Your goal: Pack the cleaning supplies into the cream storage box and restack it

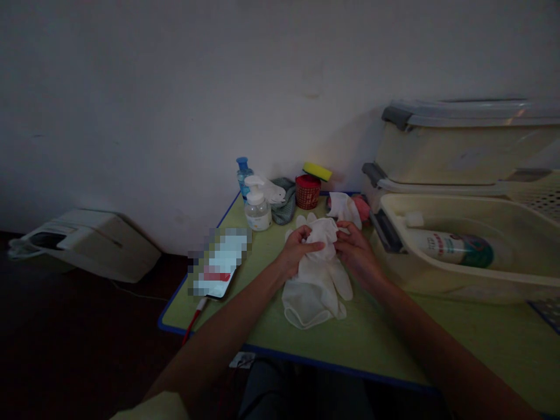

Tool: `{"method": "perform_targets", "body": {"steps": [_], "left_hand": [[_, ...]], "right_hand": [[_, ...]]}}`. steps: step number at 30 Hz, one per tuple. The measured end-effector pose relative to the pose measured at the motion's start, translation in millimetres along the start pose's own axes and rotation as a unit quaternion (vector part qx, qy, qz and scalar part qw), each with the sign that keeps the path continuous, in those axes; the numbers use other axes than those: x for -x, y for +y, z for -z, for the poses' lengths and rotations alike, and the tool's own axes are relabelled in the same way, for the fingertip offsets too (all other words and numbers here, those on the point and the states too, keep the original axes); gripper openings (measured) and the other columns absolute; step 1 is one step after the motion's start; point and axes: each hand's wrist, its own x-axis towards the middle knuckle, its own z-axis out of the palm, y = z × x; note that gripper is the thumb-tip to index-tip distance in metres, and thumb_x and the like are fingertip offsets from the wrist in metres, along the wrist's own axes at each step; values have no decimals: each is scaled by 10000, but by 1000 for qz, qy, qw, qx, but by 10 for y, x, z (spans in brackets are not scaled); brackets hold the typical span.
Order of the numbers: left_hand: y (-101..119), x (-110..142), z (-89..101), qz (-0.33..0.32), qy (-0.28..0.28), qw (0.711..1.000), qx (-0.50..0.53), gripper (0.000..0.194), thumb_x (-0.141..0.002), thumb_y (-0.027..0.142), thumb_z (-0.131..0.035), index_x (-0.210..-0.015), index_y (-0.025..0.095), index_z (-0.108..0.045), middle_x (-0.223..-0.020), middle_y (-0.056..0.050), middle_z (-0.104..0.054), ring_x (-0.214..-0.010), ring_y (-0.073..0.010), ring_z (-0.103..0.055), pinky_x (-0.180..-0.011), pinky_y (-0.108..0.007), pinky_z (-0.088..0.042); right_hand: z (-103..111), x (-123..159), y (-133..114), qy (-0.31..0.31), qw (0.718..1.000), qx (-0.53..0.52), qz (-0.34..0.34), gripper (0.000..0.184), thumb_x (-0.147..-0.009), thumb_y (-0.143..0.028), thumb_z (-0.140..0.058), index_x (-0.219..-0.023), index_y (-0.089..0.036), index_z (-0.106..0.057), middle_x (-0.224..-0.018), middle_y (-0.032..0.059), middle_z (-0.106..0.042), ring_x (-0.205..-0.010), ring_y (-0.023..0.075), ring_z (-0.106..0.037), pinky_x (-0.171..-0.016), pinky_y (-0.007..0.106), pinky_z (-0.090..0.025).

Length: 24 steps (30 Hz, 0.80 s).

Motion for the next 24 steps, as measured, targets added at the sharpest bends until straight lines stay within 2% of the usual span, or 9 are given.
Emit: {"method": "perform_targets", "body": {"steps": [4,9,14,17,20,24], "left_hand": [[-5,3,-3,-14,0,1000,-14,497,-395,291,-812,-617,177,-382,-585,85,-503,-475,-59,-475,-482,-193,-392],[8,9,-22,-23,15,1000,-10,460,-380,275,-814,-619,168,-435,-594,85,-510,-477,-53,-475,-481,-185,-386],[5,-38,-11,-4,52,997,51,382,-484,410,-756,-597,154,-497,-536,55,-525,-468,-58,-466,-468,-183,-368],[2,-47,-9,-5,61,996,62,369,-443,313,-789,-633,154,-516,-540,59,-546,-481,-59,-487,-484,-176,-377],[2,-36,-18,6,50,997,55,432,-386,202,-807,-700,166,-512,-568,63,-580,-501,-74,-525,-509,-182,-399],[5,-28,-30,42,74,995,46,400,-461,235,-790,-739,168,-511,-556,58,-578,-469,-77,-512,-493,-192,-392]], "right_hand": [[-11,-3,4,9,1000,13,8,295,-566,-218,-645,-835,-246,-527,-691,-63,-578,-586,92,-519,-538,216,-383],[1,-26,8,4,1000,14,9,306,-590,-301,-663,-866,-246,-543,-683,-57,-583,-592,105,-528,-547,229,-389],[25,-57,6,32,999,-3,5,255,-623,-365,-621,-832,-241,-542,-722,-36,-613,-632,129,-565,-563,247,-413],[38,-63,16,56,998,24,15,301,-566,-324,-682,-813,-251,-524,-693,-49,-617,-620,130,-565,-560,247,-412],[51,-66,25,48,998,37,25,356,-522,-242,-703,-833,-259,-529,-664,-60,-621,-589,122,-555,-547,239,-402],[48,-60,14,34,998,29,40,266,-576,-275,-657,-823,-249,-562,-687,-45,-631,-642,134,-575,-554,240,-400]]}}
